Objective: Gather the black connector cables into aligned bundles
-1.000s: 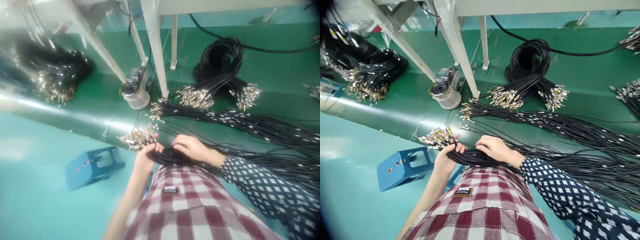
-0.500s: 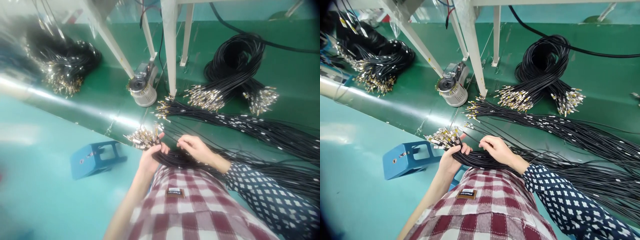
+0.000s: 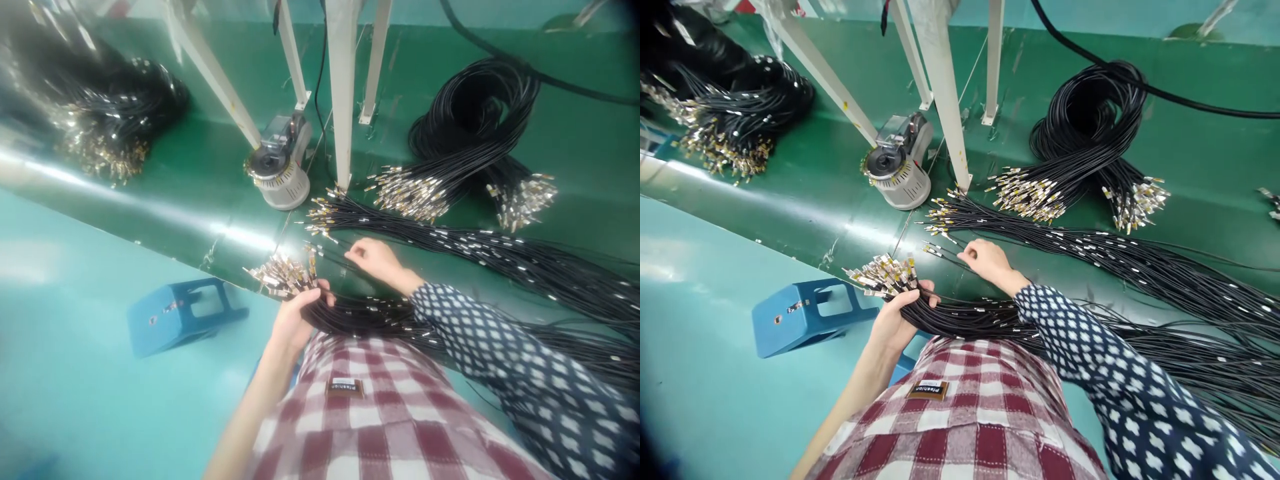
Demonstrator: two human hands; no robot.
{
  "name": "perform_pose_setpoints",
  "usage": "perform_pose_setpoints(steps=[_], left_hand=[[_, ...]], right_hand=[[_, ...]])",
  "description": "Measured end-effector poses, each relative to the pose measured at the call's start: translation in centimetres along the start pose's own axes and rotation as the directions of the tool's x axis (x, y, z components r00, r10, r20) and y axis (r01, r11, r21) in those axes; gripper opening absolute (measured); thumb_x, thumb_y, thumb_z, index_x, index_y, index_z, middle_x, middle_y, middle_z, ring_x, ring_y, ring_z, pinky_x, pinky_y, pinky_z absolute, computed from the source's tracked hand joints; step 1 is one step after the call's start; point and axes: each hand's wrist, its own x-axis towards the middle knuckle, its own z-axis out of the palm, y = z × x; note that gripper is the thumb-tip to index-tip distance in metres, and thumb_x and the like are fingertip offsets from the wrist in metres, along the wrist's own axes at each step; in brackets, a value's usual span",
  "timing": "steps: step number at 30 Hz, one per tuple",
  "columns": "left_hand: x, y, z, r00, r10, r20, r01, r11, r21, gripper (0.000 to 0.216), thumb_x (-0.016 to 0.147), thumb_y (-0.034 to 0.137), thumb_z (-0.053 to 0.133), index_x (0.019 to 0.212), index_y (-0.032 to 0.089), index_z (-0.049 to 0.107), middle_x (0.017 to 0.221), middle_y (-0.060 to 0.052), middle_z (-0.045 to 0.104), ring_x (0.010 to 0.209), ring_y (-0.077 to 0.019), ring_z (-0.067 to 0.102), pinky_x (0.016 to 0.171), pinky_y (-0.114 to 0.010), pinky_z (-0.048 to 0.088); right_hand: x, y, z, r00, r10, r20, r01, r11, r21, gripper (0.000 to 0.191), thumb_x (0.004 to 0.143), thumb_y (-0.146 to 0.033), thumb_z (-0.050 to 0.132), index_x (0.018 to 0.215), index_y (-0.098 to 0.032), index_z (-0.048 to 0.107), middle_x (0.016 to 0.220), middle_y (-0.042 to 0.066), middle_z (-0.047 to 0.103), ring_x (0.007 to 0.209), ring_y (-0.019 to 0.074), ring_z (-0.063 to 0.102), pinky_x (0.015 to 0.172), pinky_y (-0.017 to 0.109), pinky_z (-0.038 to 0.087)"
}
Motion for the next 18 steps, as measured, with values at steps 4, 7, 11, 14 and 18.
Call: perform_pose_setpoints(steps=[4, 7, 11, 14, 18], left_hand=[[0.0, 0.0, -0.3, 0.998, 0.039, 0.042, -0.039, 0.999, 0.009, 0.020, 0.067, 0.018, 0.070, 0.086, 0.011, 0.071, 0.075, -0.006, 0.067, 0.072, -0.0179, 0.063, 0.072, -0.029, 0.050], [-0.1, -0.3, -0.3, 0.997, 0.070, -0.006, -0.071, 0.997, -0.016, 0.014, 0.065, 0.019, 0.071, 0.078, 0.012, 0.071, 0.084, -0.006, 0.069, 0.077, -0.0186, 0.064, 0.078, -0.031, 0.051], [0.1, -0.3, 0.2, 0.995, 0.090, -0.040, -0.092, 0.995, -0.043, 0.026, 0.066, 0.018, 0.070, 0.091, 0.011, 0.073, 0.102, -0.010, 0.070, 0.091, -0.0220, 0.064, 0.088, -0.034, 0.050], [0.1, -0.2, 0.6, 0.995, 0.094, 0.017, -0.093, 0.995, -0.045, 0.033, 0.068, 0.016, 0.068, 0.100, 0.013, 0.072, 0.103, -0.010, 0.070, 0.090, -0.0200, 0.064, 0.085, -0.031, 0.051], [-0.1, -0.4, 0.7, 0.988, 0.137, 0.071, -0.135, 0.990, -0.038, 0.016, 0.070, 0.018, 0.067, 0.084, 0.014, 0.073, 0.087, -0.008, 0.071, 0.081, -0.0192, 0.065, 0.080, -0.032, 0.052]], right_hand=[[3.2, 2.3, 1.3, 0.994, 0.108, -0.025, -0.110, 0.993, -0.052, 0.008, 0.081, -0.023, 0.066, 0.077, -0.016, 0.065, 0.098, 0.010, 0.064, 0.087, 0.0220, 0.062, 0.077, 0.032, 0.043], [2.1, 2.3, 1.2, 0.997, 0.079, 0.017, -0.079, 0.997, 0.016, 0.009, 0.087, -0.022, 0.057, 0.083, -0.018, 0.063, 0.090, 0.006, 0.067, 0.083, 0.0180, 0.063, 0.076, 0.029, 0.044], [-2.3, 1.1, -1.2, 0.986, -0.078, 0.146, 0.022, 0.938, 0.347, 0.015, 0.090, -0.033, 0.052, 0.088, -0.019, 0.057, 0.075, 0.001, 0.069, 0.072, 0.0131, 0.064, 0.070, 0.024, 0.048], [-5.6, 0.1, -2.9, 0.976, -0.134, 0.172, 0.026, 0.855, 0.518, 0.018, 0.087, -0.035, 0.056, 0.084, -0.018, 0.057, 0.069, 0.002, 0.067, 0.061, 0.0125, 0.060, 0.059, 0.023, 0.045], [-8.1, -0.3, -3.9, 0.976, -0.159, 0.147, 0.103, 0.939, 0.329, 0.016, 0.085, -0.033, 0.060, 0.081, -0.017, 0.062, 0.057, -0.002, 0.059, 0.049, 0.0093, 0.048, 0.048, 0.021, 0.036]])
